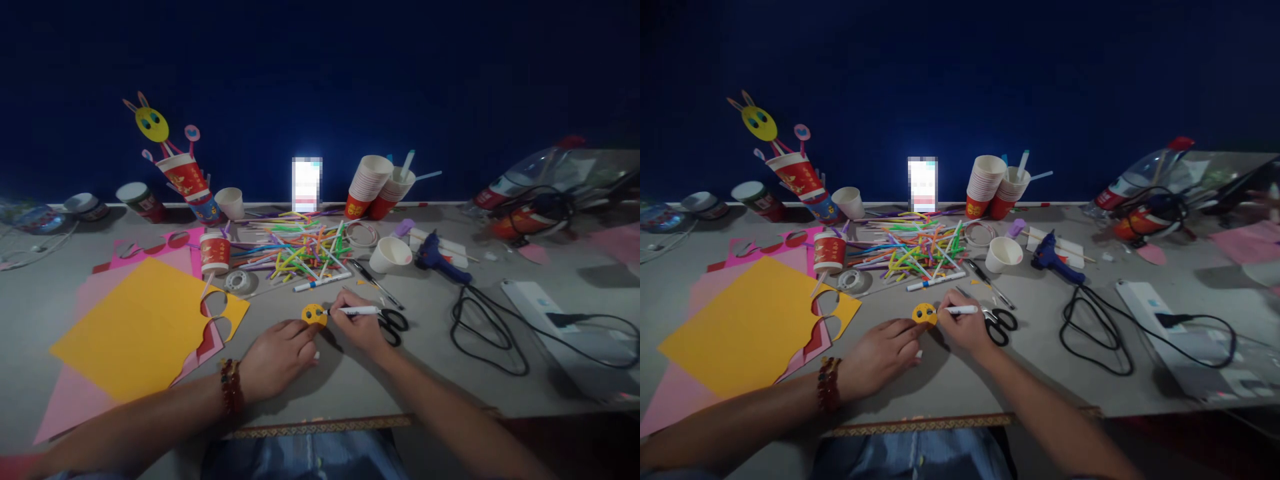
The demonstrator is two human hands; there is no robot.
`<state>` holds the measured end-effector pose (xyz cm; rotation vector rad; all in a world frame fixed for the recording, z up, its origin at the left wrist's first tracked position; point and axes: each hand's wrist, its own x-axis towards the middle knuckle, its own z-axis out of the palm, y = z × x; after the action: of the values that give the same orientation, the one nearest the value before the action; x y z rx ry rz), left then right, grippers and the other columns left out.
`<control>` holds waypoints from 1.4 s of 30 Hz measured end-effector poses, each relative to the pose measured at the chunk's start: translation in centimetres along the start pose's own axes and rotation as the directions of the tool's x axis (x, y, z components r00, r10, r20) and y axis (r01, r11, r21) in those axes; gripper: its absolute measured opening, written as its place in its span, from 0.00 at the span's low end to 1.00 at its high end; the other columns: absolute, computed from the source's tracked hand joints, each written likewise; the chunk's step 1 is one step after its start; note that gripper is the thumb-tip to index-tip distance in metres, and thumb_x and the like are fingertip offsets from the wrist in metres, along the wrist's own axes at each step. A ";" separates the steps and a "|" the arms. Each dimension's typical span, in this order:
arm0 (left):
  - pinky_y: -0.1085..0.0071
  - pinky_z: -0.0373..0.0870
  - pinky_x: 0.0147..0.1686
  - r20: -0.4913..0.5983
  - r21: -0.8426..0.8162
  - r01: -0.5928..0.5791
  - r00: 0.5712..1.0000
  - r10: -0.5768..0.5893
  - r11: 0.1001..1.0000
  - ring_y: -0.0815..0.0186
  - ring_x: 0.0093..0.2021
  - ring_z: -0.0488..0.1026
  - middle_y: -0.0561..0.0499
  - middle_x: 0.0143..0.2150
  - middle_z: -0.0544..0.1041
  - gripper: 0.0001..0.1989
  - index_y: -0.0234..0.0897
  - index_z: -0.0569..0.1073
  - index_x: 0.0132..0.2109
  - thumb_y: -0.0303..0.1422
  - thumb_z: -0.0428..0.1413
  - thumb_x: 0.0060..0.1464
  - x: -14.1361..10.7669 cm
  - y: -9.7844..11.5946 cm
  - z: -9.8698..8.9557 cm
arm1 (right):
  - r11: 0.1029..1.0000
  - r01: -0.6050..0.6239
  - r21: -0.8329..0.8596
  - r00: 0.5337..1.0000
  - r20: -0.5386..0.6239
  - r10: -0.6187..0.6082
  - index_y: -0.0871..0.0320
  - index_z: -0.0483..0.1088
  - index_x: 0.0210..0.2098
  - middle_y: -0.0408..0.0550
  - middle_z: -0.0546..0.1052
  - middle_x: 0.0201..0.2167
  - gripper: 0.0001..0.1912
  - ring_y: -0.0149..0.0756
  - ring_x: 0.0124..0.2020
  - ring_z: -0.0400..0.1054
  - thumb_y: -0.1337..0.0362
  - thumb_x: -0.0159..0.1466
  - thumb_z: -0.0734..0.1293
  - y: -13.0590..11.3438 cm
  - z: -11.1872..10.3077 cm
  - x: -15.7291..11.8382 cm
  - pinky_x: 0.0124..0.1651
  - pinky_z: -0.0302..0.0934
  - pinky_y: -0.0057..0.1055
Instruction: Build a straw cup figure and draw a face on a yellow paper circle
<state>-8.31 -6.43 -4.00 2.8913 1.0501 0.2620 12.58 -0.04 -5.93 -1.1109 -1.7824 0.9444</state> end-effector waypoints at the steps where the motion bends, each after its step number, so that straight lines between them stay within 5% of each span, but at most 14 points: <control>1: 0.61 0.69 0.53 0.000 -0.002 -0.001 1.000 0.001 1.000 0.58 0.55 0.70 0.44 0.59 0.74 0.10 0.35 0.72 0.43 0.38 0.54 0.66 0.0 0.0 0.0 | 1.000 -0.001 0.009 1.000 -0.016 0.001 0.54 0.63 0.22 0.39 0.65 0.19 0.09 0.32 0.23 0.59 0.68 0.58 0.63 0.0 0.0 0.0 0.28 0.53 0.30; 5: 0.62 0.69 0.53 -0.010 -0.005 -0.001 1.000 0.001 1.000 0.58 0.55 0.70 0.45 0.58 0.75 0.09 0.35 0.72 0.44 0.37 0.54 0.66 0.0 0.0 0.1 | 0.999 -0.013 0.045 0.997 -0.071 0.016 0.54 0.62 0.21 0.39 0.64 0.19 0.10 0.32 0.23 0.57 0.67 0.59 0.62 0.1 0.0 0.0 0.28 0.53 0.30; 21: 0.62 0.70 0.52 -0.019 -0.010 0.008 1.000 -0.008 1.000 0.59 0.55 0.71 0.46 0.57 0.75 0.08 0.36 0.72 0.42 0.36 0.55 0.65 0.2 0.1 -0.1 | 1.000 -0.012 -0.005 0.997 0.078 0.012 0.54 0.65 0.23 0.40 0.69 0.20 0.08 0.33 0.25 0.61 0.67 0.59 0.64 0.2 0.0 0.0 0.28 0.55 0.29; 42: 0.62 0.70 0.52 -0.016 -0.003 0.004 1.000 -0.004 1.000 0.58 0.55 0.70 0.46 0.58 0.75 0.09 0.36 0.72 0.43 0.37 0.54 0.65 0.0 -0.1 0.1 | 1.000 0.017 -0.021 0.998 0.063 -0.015 0.54 0.65 0.23 0.39 0.69 0.21 0.08 0.32 0.23 0.61 0.67 0.59 0.62 0.1 0.0 0.0 0.29 0.55 0.29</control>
<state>-8.31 -6.36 -4.06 2.8891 1.0563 0.2862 12.59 0.01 -6.00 -1.0893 -1.8535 0.9623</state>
